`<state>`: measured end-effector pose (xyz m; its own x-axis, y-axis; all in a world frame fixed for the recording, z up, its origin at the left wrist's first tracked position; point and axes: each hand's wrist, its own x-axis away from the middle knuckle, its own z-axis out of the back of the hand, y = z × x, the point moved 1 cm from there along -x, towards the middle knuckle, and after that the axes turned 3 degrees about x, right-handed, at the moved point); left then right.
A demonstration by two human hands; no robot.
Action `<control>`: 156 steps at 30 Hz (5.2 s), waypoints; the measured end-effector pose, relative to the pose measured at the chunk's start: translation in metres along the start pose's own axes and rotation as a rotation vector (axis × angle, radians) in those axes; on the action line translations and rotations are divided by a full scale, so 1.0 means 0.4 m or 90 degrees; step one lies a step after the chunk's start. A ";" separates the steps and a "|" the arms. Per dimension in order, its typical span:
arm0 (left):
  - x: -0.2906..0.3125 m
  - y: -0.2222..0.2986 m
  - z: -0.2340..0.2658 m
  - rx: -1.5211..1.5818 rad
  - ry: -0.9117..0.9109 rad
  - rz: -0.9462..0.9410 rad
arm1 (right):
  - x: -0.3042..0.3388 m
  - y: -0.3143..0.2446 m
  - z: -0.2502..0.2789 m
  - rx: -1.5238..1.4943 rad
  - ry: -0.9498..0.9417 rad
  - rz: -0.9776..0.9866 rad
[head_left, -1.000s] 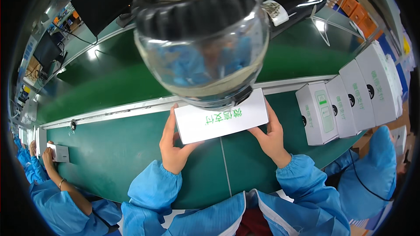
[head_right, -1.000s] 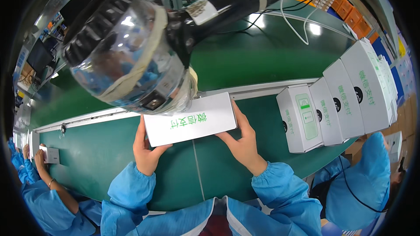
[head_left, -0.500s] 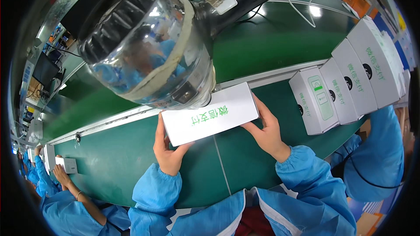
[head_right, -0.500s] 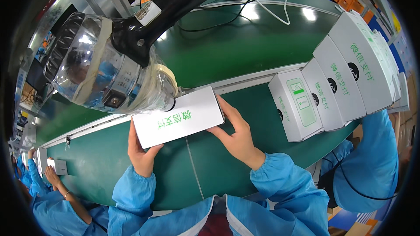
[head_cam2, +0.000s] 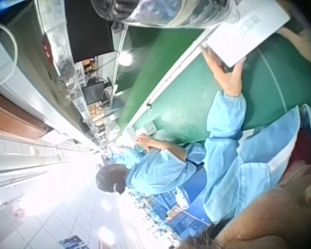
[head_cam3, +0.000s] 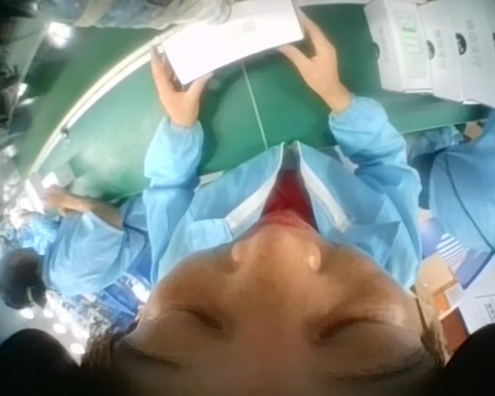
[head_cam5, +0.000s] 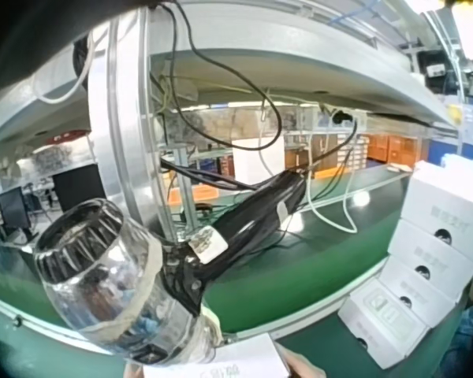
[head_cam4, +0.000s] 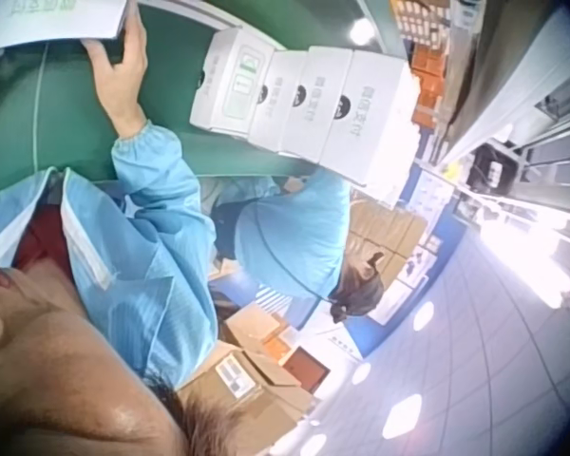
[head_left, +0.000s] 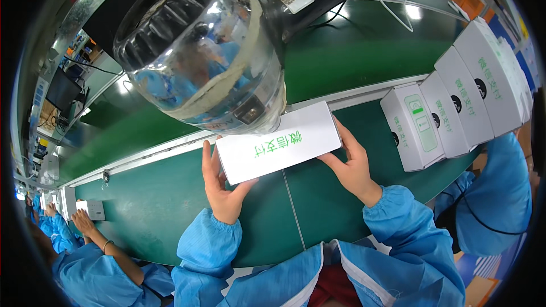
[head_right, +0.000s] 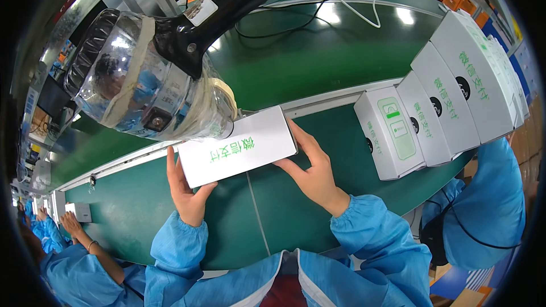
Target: The worker is inspecting and organizing small electronic device boxes on an assembly line conveyor belt.
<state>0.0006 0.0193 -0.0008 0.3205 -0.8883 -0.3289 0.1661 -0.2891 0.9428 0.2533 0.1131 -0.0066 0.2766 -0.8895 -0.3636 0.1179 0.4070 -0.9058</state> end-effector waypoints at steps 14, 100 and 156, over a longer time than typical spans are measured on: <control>-0.001 0.009 0.000 0.014 0.006 0.024 | 0.000 0.005 -0.005 0.011 0.012 0.014; 0.102 0.014 -0.107 0.119 -0.288 0.232 | 0.175 -0.176 0.113 0.605 -0.160 0.202; 0.050 0.006 -0.034 0.024 0.034 0.020 | -0.019 0.008 0.014 0.075 -0.029 0.031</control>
<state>0.0199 0.0055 -0.0059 0.3744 -0.8773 -0.3002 0.1207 -0.2749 0.9539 0.2568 0.1225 -0.0057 0.3278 -0.8591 -0.3931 0.2135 0.4727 -0.8550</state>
